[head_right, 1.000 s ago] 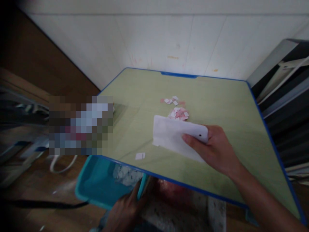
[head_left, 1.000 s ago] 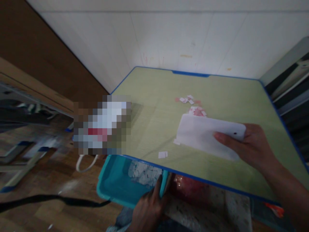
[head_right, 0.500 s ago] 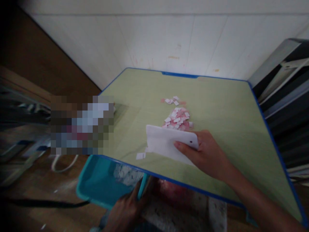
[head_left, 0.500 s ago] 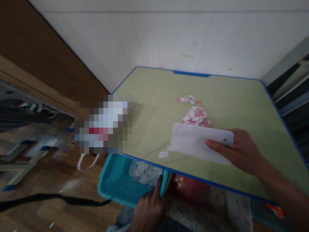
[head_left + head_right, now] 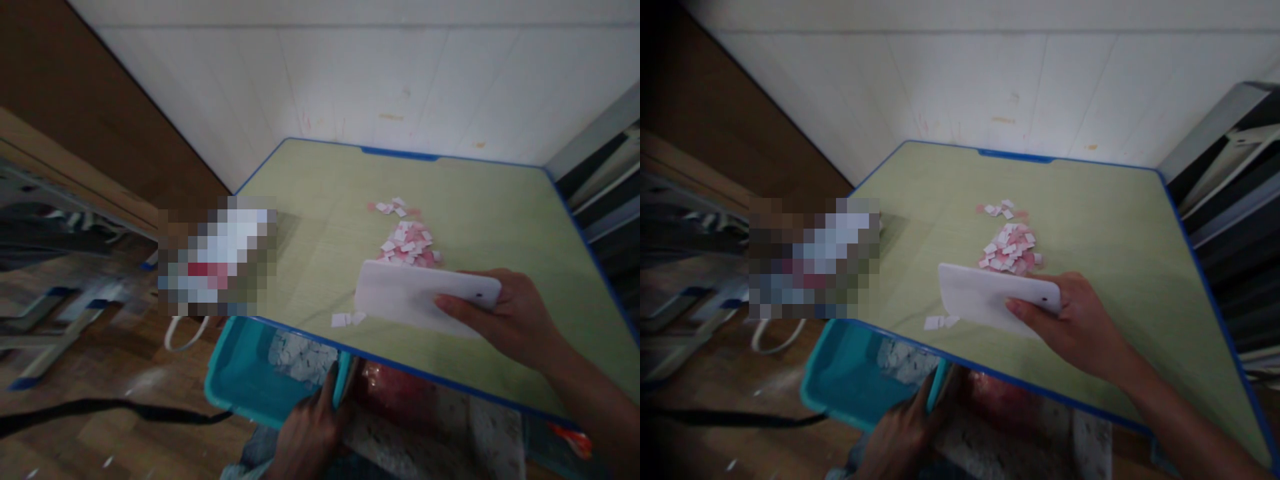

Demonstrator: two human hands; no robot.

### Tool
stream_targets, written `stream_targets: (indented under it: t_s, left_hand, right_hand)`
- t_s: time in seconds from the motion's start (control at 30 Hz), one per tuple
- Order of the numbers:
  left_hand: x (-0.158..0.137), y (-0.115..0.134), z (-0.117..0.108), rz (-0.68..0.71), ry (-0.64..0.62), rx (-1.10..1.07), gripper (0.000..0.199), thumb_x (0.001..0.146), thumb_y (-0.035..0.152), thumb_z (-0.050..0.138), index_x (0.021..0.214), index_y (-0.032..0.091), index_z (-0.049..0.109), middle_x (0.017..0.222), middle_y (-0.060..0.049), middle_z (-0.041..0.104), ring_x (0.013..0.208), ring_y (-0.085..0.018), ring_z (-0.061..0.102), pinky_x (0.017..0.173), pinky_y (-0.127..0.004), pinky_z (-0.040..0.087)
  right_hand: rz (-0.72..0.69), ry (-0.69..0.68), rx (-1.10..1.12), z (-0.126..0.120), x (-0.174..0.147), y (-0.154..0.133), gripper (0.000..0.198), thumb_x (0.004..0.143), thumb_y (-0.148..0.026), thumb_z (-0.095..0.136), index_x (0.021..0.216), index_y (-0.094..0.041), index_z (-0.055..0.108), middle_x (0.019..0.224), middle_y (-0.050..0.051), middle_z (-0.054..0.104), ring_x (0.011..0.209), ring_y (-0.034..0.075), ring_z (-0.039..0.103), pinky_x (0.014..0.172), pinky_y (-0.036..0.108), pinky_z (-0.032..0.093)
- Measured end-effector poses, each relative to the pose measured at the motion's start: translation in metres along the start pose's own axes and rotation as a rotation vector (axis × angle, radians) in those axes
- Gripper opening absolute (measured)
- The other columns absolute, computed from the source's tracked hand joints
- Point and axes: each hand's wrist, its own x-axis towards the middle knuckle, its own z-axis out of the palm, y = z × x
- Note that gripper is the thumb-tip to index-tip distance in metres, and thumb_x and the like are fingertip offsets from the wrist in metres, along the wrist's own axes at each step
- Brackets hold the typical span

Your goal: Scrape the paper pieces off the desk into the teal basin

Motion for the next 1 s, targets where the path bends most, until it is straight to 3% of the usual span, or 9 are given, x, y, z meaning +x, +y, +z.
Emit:
stream_targets:
  t_s: [0.17, 0.27, 0.37, 0.47, 0.63, 0.83, 1.0]
  left_hand:
    - [-0.001, 0.0, 0.005, 0.003, 0.058, 0.023, 0.036, 0.068, 0.028, 0.056, 0.103, 0.026, 0.05, 0.121, -0.024, 0.042, 0.078, -0.027, 0.059, 0.059, -0.039, 0.05]
    - [-0.001, 0.0, 0.009, -0.005, 0.073, 0.038, 0.031, 0.068, 0.025, 0.055, 0.099, 0.025, 0.052, 0.119, -0.024, 0.043, 0.076, -0.026, 0.06, 0.058, -0.038, 0.05]
    - [-0.001, 0.001, 0.011, -0.003, 0.084, 0.065, 0.026, 0.069, 0.022, 0.053, 0.096, 0.023, 0.054, 0.119, -0.024, 0.043, 0.073, -0.025, 0.06, 0.057, -0.037, 0.05]
    - [-0.001, 0.001, 0.01, 0.0, 0.1, 0.065, 0.03, 0.069, 0.021, 0.053, 0.099, 0.025, 0.053, 0.119, -0.024, 0.043, 0.073, -0.025, 0.06, 0.056, -0.036, 0.05]
    - [0.0, 0.0, 0.007, 0.004, 0.083, 0.032, 0.033, 0.068, 0.023, 0.055, 0.101, 0.026, 0.052, 0.119, -0.025, 0.042, 0.078, -0.027, 0.06, 0.057, -0.037, 0.05]
    - [-0.001, 0.001, 0.003, -0.001, 0.025, 0.031, 0.034, 0.07, 0.022, 0.051, 0.104, 0.027, 0.049, 0.123, -0.022, 0.04, 0.08, -0.025, 0.059, 0.06, -0.037, 0.05]
    - [0.0, 0.0, 0.004, -0.015, 0.026, 0.015, 0.037, 0.067, 0.026, 0.056, 0.104, 0.027, 0.05, 0.123, -0.021, 0.041, 0.082, -0.026, 0.058, 0.061, -0.037, 0.05]
  right_hand:
    - [-0.002, -0.114, 0.043, 0.013, 0.002, -0.001, 0.026, 0.074, -0.033, 0.048, 0.06, -0.014, 0.06, 0.04, -0.005, 0.035, 0.036, 0.005, 0.031, 0.034, 0.017, 0.021]
    - [-0.065, -0.172, 0.104, 0.022, 0.002, -0.005, 0.022, 0.073, -0.029, 0.05, 0.059, -0.015, 0.058, 0.044, -0.005, 0.041, 0.039, 0.005, 0.036, 0.037, 0.017, 0.026]
    - [-0.096, -0.134, 0.106, 0.024, 0.002, -0.007, 0.021, 0.073, -0.028, 0.051, 0.057, -0.015, 0.056, 0.044, -0.005, 0.043, 0.039, 0.005, 0.037, 0.038, 0.017, 0.027]
    - [-0.06, -0.065, 0.069, 0.022, 0.002, -0.008, 0.029, 0.074, -0.028, 0.049, 0.048, -0.015, 0.048, 0.039, -0.006, 0.035, 0.035, 0.004, 0.031, 0.035, 0.018, 0.021]
    - [-0.114, -0.165, 0.167, 0.029, 0.001, -0.006, 0.024, 0.074, -0.028, 0.05, 0.055, -0.015, 0.052, 0.044, -0.006, 0.04, 0.04, 0.005, 0.035, 0.037, 0.017, 0.024]
    - [-0.049, -0.084, 0.214, 0.041, 0.002, -0.006, 0.023, 0.074, -0.03, 0.049, 0.059, -0.015, 0.056, 0.047, -0.005, 0.046, 0.041, 0.005, 0.039, 0.037, 0.017, 0.028]
    - [-0.075, -0.16, 0.259, 0.039, -0.001, -0.011, 0.019, 0.073, -0.029, 0.05, 0.064, -0.016, 0.061, 0.05, -0.004, 0.052, 0.042, 0.006, 0.043, 0.038, 0.017, 0.031]
